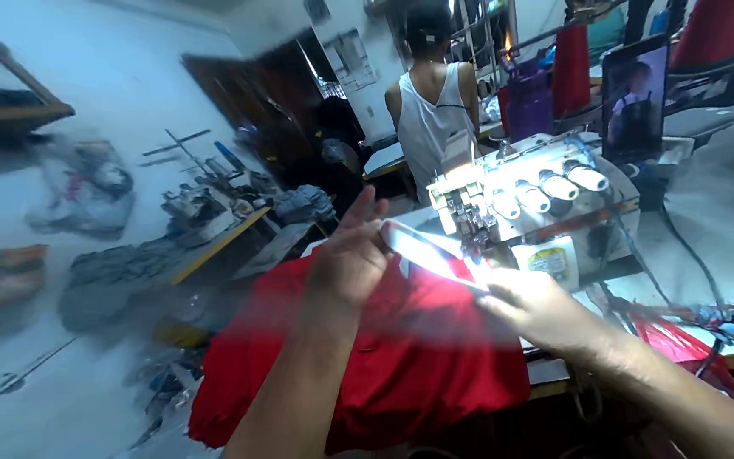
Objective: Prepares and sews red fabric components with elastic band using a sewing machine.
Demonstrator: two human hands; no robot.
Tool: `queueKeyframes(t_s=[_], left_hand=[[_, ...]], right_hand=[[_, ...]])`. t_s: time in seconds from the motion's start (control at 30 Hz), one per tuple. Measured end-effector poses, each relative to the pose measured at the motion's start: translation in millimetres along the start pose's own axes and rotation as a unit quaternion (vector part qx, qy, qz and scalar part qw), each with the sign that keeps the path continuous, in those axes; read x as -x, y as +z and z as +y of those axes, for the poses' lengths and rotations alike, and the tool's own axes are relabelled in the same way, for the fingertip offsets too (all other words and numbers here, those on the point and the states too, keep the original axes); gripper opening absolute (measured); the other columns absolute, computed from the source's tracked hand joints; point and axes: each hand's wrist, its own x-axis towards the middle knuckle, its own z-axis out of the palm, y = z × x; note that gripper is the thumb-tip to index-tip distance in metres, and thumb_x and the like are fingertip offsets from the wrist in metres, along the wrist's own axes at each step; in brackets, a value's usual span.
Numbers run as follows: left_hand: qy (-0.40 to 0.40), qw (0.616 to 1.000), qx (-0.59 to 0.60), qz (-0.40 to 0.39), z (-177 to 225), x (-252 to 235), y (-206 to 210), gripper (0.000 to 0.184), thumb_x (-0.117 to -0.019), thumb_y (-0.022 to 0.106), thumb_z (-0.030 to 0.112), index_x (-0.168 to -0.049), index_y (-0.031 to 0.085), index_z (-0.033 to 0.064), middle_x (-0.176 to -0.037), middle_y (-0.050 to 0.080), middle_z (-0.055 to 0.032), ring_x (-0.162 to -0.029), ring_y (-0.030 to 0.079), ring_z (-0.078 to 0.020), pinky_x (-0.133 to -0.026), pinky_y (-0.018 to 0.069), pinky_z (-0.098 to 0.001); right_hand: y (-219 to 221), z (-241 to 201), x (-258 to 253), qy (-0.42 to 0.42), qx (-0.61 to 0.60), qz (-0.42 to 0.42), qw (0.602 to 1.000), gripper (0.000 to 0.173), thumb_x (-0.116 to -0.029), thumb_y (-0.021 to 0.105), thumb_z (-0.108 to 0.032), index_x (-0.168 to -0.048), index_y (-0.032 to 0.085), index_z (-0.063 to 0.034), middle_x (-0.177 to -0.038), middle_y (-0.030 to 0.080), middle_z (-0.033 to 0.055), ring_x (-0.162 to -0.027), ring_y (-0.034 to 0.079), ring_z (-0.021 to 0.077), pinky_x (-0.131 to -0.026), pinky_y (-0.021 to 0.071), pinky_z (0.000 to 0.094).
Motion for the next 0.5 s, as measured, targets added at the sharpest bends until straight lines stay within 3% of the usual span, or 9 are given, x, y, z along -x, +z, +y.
queueKeyframes(t_s=[0.1, 0.17, 0.2, 0.23, 0.27, 0.33, 0.37, 0.43, 0.5], left_hand=[[0.018, 0.993, -0.076, -0.091, -3.2, 2.5, -2.3, 0.037, -0.0996, 0.042, 0.005, -0.127, 0.067, 0.014, -0.114, 0.073, 0.0015, -0.097, 0.07, -0.0092, -0.088, 0.0578, -0.028], [0.059, 0.943, -0.287, -0.155, -4.4, 3.8, -3.6, 0.034, -0.1005, 0.047, 0.011, -0.129, 0.064, 0.0033, -0.117, 0.07, 0.0004, -0.101, 0.067, -0.0046, -0.092, 0.0542, -0.0241], [0.101, 0.876, -0.432, -0.191, -2.4, 6.4, -4.8, 0.032, -0.1015, 0.052, 0.017, -0.123, 0.069, 0.0009, -0.112, 0.071, -0.0001, -0.097, 0.065, -0.0023, -0.088, 0.0533, -0.023], [0.15, 0.789, -0.55, -0.23, -1.1, 9.2, -7.0, 0.029, -0.0994, 0.059, 0.025, -0.112, 0.076, 0.0056, -0.099, 0.072, 0.0035, -0.088, 0.065, -0.0004, -0.079, 0.0535, -0.0222], [0.184, 0.712, -0.621, -0.27, -1.0, 12.5, -10.1, 0.027, -0.0957, 0.063, 0.034, -0.098, 0.08, 0.0122, -0.083, 0.068, 0.0078, -0.076, 0.062, 0.0009, -0.068, 0.0524, -0.0208], [0.199, 0.612, -0.688, -0.335, 5.8, 21.7, -11.6, 0.036, -0.094, 0.061, 0.047, -0.08, 0.074, 0.0168, -0.069, 0.058, 0.0085, -0.064, 0.058, -0.0017, -0.056, 0.048, -0.022], [0.218, 0.584, -0.698, -0.353, 12.3, 25.3, -9.7, 0.04, -0.0958, 0.058, 0.048, -0.074, 0.07, 0.0172, -0.066, 0.054, 0.0086, -0.062, 0.056, -0.0013, -0.053, 0.045, -0.0203], [0.268, 0.563, -0.678, -0.39, 22.8, 30.7, -2.9, 0.043, -0.1005, 0.052, 0.044, -0.068, 0.065, 0.0186, -0.064, 0.05, 0.0105, -0.059, 0.051, 0.0018, -0.051, 0.0391, -0.0155], [0.304, 0.565, -0.64, -0.422, 23.9, 40.6, 9.6, 0.041, -0.1016, 0.052, 0.037, -0.067, 0.063, 0.0175, -0.063, 0.049, 0.0096, -0.058, 0.05, 0.0006, -0.049, 0.0376, -0.0164]], right_hand=[[-16.1, -12.6, 6.6, 0.049, -0.119, -0.069, 0.989, 0.022, -0.1008, 0.064, -0.019, -0.081, 0.066, -0.0109, -0.064, 0.057, -0.0058, -0.056, 0.052, -0.0016, -0.054, 0.0429, 0.0166], [-23.5, -19.5, 15.2, 0.069, -0.176, -0.099, 0.977, 0.024, -0.1017, 0.062, -0.022, -0.081, 0.067, -0.0114, -0.064, 0.058, -0.009, -0.055, 0.05, -0.006, -0.053, 0.0404, 0.013], [-25.8, -21.8, 21.1, 0.072, -0.192, -0.106, 0.973, 0.024, -0.1018, 0.061, -0.023, -0.082, 0.067, -0.0115, -0.065, 0.06, -0.0095, -0.056, 0.052, -0.0067, -0.054, 0.0419, 0.0122], [-27.4, -23.4, 26.6, 0.071, -0.198, -0.113, 0.971, 0.024, -0.1021, 0.06, -0.024, -0.084, 0.068, -0.0113, -0.067, 0.061, -0.01, -0.057, 0.053, -0.0075, -0.055, 0.0433, 0.0111], [-27.7, -24.7, 31.2, 0.07, -0.191, -0.118, 0.972, 0.026, -0.1026, 0.059, -0.026, -0.085, 0.07, -0.0112, -0.066, 0.061, -0.0109, -0.056, 0.052, -0.0086, -0.054, 0.0424, 0.0103], [-26.9, -22.8, 35.8, 0.092, -0.132, -0.144, 0.976, 0.031, -0.1047, 0.055, -0.033, -0.086, 0.069, -0.0117, -0.065, 0.059, -0.0094, -0.056, 0.052, -0.0057, -0.053, 0.0418, 0.014], [-25.3, -20.1, 36.5, 0.105, -0.092, -0.162, 0.977, 0.033, -0.1057, 0.052, -0.036, -0.09, 0.068, -0.0118, -0.068, 0.06, -0.007, -0.058, 0.055, -0.002, -0.056, 0.0449, 0.0178], [-21.0, -20.4, 39.2, 0.084, -0.03, -0.182, 0.979, 0.036, -0.1065, 0.049, -0.041, -0.105, 0.068, -0.0099, -0.073, 0.064, 0.0006, -0.063, 0.062, 0.0088, -0.061, 0.0516, 0.0293], [-13.9, -32.3, 48.1, -0.036, 0.004, -0.135, 0.99, 0.037, -0.1054, 0.05, -0.039, -0.111, 0.069, -0.0079, -0.07, 0.066, 0.0045, -0.058, 0.065, 0.0154, -0.055, 0.0539, 0.0347]])
